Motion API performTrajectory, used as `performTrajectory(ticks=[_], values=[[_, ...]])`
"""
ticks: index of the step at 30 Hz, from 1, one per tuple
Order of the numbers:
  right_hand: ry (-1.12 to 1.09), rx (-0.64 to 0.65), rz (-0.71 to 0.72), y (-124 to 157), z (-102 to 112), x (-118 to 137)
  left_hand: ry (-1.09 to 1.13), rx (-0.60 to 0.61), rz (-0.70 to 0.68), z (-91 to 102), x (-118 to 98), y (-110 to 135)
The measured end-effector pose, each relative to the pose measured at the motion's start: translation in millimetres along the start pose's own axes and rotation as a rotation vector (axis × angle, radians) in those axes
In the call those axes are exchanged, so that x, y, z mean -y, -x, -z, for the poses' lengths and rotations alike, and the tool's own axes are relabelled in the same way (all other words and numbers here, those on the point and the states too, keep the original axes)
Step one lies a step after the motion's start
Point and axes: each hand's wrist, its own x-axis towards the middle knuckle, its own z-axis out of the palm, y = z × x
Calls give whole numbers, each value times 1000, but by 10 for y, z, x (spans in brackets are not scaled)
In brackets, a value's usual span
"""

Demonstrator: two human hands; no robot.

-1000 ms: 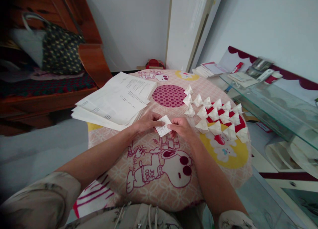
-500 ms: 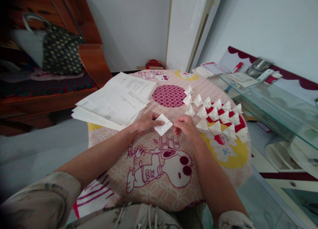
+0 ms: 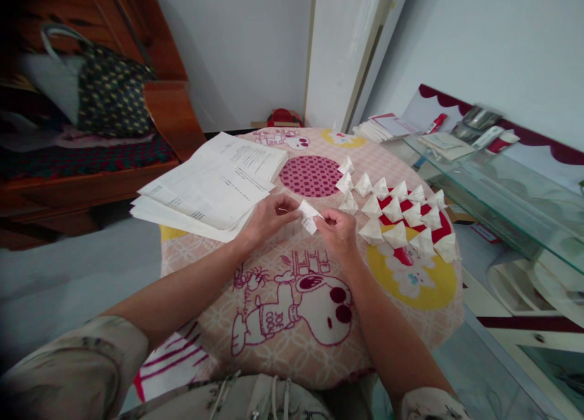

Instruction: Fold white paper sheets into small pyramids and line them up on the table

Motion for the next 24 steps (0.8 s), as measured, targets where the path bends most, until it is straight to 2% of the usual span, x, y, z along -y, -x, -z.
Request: performTrajectory(ticks=[2, 7, 11, 15, 18, 24], values=[[120, -54, 90, 7, 14, 0, -38, -45, -9, 9, -25, 18], [463, -95, 396, 31, -42, 14, 226, 195, 88, -53, -68, 60], [641, -71, 582, 72, -140, 35, 402, 218, 120, -104, -73, 60], [639, 17, 642, 102, -183, 67, 441, 164, 193, -71, -55, 40], [578, 34, 653, 87, -156, 54, 442, 154, 271, -13, -39, 19], [604, 77, 747, 39, -71, -56, 373, 236, 428, 81, -17, -22]])
